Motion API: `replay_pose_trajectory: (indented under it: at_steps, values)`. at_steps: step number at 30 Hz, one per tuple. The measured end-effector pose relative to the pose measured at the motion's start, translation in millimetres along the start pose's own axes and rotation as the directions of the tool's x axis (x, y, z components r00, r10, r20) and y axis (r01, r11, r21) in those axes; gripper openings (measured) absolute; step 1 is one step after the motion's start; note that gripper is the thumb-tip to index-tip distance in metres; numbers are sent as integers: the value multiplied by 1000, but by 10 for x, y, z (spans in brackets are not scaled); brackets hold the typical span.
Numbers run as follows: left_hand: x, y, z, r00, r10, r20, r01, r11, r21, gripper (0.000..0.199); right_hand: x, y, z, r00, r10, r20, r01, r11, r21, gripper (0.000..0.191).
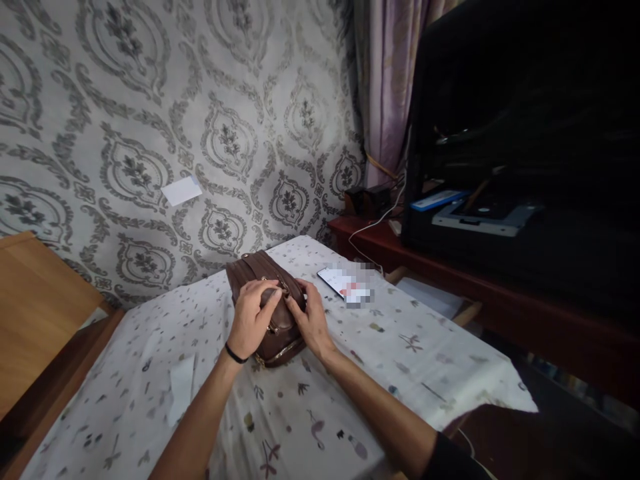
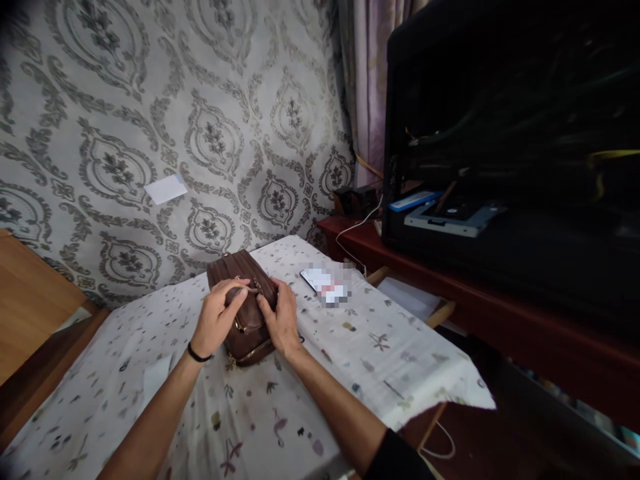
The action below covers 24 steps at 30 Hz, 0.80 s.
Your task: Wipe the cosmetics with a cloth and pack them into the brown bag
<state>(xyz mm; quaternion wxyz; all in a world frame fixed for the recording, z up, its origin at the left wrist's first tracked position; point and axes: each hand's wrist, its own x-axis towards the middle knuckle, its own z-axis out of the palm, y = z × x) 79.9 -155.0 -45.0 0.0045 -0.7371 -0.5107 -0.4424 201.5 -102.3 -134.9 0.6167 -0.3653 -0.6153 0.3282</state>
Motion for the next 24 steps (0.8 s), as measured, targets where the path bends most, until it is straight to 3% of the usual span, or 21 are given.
replay_pose_trajectory:
  at_steps: [3,6,9,15,24]
  values:
    - [-27,17,-71,1000,-2,23,2,1000,-22,20,-2,-11,-2,1000,19,-6,-19,1000,3,42]
    - [-42,-5,-167,997,-41,-60,44,997,59,21,-10,-33,0,1000,26,1,-26,1000,-11,43]
    - [-35,-77,-270,987,-80,-138,104,979,176,18,-26,-47,20,999,35,8,-34,998,-53,56]
    - [-48,-120,-359,979,-192,-66,197,975,98,16,-63,-38,82,999,35,35,-28,985,-173,94]
    - [-171,-12,-293,977,-203,-60,208,974,91,16,-70,-34,104,998,0,57,11,980,-197,95]
